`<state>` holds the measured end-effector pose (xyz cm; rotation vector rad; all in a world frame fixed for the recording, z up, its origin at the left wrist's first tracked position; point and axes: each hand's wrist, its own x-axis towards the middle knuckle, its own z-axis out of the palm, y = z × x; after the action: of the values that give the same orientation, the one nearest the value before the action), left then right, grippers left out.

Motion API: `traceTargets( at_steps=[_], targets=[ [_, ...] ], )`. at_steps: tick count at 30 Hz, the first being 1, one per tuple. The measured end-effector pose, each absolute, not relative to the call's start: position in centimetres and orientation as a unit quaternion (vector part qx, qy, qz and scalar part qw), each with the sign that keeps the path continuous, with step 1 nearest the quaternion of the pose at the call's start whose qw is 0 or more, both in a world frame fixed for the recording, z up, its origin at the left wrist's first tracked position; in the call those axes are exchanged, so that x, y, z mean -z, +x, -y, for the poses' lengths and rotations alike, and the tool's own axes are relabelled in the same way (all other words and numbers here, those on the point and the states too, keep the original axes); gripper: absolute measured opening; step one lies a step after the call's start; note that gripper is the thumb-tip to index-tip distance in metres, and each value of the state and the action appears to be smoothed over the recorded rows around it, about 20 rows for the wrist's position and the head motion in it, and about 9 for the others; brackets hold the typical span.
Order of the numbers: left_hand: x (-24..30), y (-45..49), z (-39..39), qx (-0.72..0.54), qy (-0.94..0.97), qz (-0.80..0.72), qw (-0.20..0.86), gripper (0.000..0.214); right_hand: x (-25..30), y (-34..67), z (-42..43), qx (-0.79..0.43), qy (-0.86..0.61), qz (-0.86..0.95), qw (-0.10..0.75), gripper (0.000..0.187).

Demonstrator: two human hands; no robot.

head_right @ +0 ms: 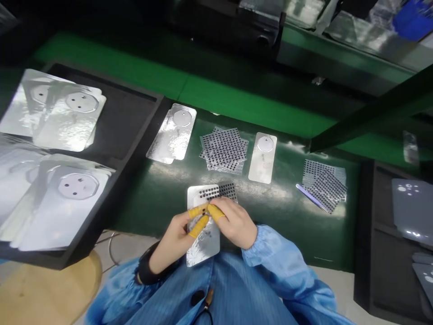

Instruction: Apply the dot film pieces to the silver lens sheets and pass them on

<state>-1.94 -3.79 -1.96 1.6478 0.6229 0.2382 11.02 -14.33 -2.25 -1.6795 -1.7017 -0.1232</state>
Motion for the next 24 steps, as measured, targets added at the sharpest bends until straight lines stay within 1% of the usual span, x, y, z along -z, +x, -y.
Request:
traceTargets(
  at_steps=[2, 5, 11, 18, 22, 24],
  targets=[
    [2.5, -2.0, 3.8, -0.102, 0.755, -0.260, 0.593, 0.028, 2.9, 11.0, 14.6, 0.045, -0.654, 0.660, 0.366, 0.022],
    [2.9, -1.9, 3.7, -0.092, 0.782, -0.241, 0.567, 0.028, 4.0, 10.9, 14.8, 0.006, -0.655, 0.642, 0.399, 0.027],
    [3.3, -1.3, 2.9, -0.082, 0.796, -0.233, 0.552, 0.031, 5.1, 11.2, 14.3, -0.044, -0.672, 0.600, 0.432, 0.020],
    [3.8, -1.3, 2.5, -0.085, 0.806, -0.195, 0.552, 0.032, 4.9, 11.9, 14.4, -0.046, -0.664, 0.618, 0.418, 0.019],
    [3.6, -2.0, 1.3, -0.063, 0.766, -0.243, 0.592, 0.033, 5.3, 12.3, 14.4, -0.031, -0.682, 0.596, 0.422, 0.017],
    [3.3, -3.0, 0.4, -0.079, 0.747, -0.303, 0.587, 0.040, 5.4, 12.4, 14.5, -0.017, -0.688, 0.585, 0.429, 0.017]
  ],
)
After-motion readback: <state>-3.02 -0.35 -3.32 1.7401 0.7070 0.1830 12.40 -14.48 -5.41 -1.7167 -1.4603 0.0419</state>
